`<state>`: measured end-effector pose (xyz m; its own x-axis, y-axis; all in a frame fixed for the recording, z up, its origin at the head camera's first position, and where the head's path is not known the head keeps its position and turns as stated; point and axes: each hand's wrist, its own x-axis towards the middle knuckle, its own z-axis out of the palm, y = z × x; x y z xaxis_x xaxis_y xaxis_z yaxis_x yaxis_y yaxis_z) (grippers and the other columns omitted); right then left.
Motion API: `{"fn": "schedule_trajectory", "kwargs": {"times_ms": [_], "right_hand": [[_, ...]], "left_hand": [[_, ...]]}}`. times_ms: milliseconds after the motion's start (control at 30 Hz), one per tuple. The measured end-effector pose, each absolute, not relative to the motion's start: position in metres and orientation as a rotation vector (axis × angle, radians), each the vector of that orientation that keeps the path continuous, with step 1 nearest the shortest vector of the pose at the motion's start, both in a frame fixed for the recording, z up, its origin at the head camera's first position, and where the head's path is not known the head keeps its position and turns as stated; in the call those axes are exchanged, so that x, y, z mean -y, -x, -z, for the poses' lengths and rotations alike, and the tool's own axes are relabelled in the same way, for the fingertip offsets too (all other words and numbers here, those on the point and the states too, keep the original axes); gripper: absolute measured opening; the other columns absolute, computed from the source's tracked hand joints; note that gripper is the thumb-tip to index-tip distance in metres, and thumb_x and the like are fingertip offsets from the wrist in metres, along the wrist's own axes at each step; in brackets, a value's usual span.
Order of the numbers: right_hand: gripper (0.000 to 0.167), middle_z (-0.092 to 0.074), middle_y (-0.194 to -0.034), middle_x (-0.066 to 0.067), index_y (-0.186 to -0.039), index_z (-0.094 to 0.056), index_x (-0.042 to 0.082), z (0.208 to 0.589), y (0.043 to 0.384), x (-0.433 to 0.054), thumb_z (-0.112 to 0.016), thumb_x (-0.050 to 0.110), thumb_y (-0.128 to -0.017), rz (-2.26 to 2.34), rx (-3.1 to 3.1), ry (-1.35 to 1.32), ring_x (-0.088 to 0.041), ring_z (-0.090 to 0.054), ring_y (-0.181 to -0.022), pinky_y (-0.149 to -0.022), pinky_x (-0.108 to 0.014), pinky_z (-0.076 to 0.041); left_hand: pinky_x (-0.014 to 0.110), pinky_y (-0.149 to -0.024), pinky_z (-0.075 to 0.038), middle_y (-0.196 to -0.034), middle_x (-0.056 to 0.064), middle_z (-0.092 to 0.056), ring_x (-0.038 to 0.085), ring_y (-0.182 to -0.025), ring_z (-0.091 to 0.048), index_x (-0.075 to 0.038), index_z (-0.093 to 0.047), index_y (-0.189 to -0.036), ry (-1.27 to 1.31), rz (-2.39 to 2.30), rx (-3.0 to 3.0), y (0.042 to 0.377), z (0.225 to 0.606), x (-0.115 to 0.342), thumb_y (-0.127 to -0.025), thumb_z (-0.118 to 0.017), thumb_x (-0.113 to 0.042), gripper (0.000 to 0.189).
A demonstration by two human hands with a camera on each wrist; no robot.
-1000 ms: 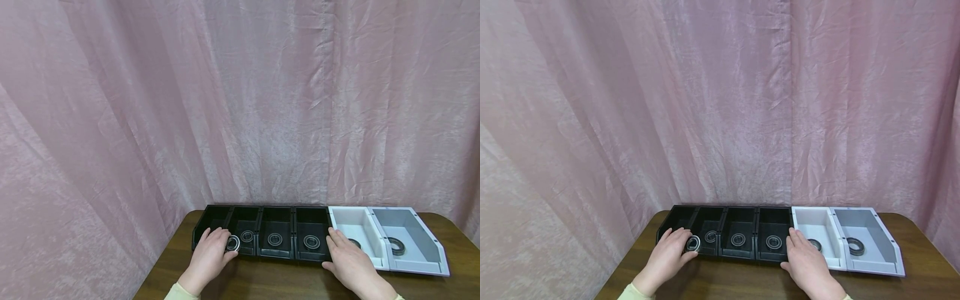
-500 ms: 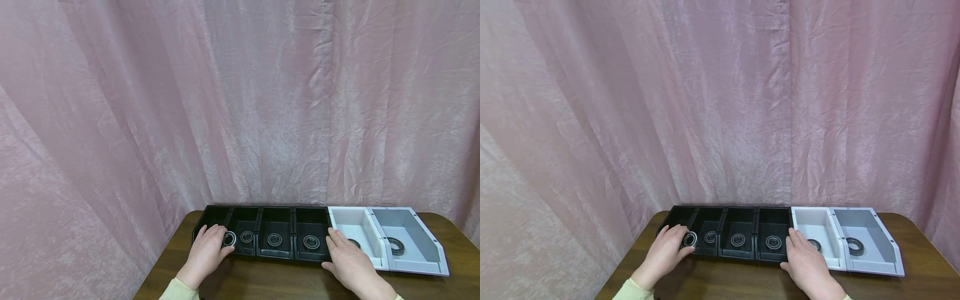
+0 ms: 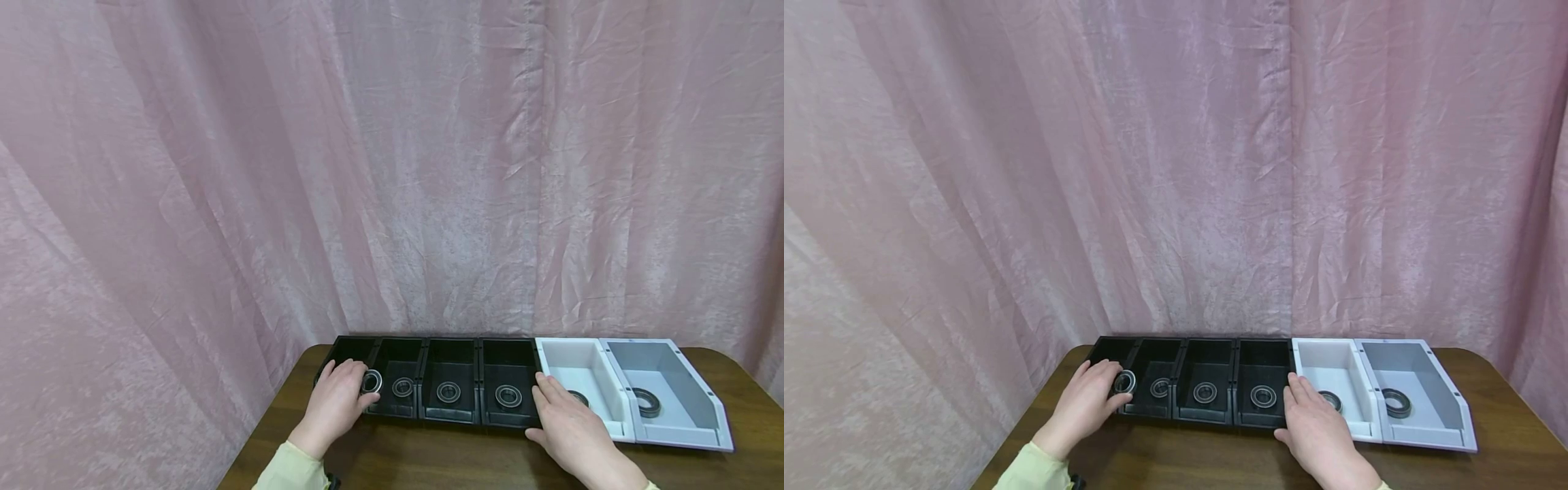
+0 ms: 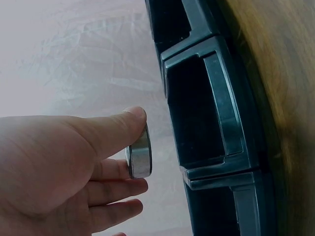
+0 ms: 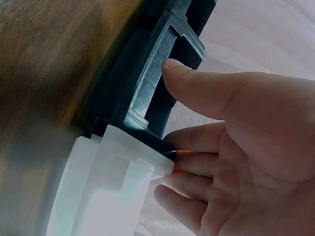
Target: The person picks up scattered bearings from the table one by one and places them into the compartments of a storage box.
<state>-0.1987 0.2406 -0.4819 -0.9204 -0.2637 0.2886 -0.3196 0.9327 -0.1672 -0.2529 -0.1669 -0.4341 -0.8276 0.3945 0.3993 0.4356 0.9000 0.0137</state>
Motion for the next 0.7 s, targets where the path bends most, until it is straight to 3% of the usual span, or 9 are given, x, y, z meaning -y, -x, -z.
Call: {"fn": "schedule_trajectory", "kwargs": {"times_ms": [400, 700], "right_hand": [[0.072, -0.057, -0.153, -0.036, -0.135, -0.066, -0.017, 0.482, 0.197, -0.241, -0.094, 0.030, -0.088, -0.309, 2.812, -0.441, -0.053, -0.054, -0.144, -0.115, -0.061, -0.049], [0.073, -0.056, -0.154, -0.036, -0.136, -0.065, -0.017, 0.481, 0.197, -0.240, -0.093, 0.030, -0.089, -0.308, 2.821, -0.439, -0.052, -0.053, -0.145, -0.115, -0.061, -0.049]], "left_hand": [[0.067, -0.119, -0.042, -0.142, 0.024, -0.070, 0.045, -0.141, -0.060, 0.001, -0.074, -0.122, 0.567, 0.096, 2.686, 0.266, 0.428, 0.173, -0.092, -0.092, -0.032, 0.048], [0.065, -0.121, -0.042, -0.145, 0.025, -0.068, 0.045, -0.144, -0.058, 0.003, -0.073, -0.128, 0.499, 0.075, 2.687, 0.279, 0.431, 0.182, -0.094, -0.089, -0.032, 0.051]]}}
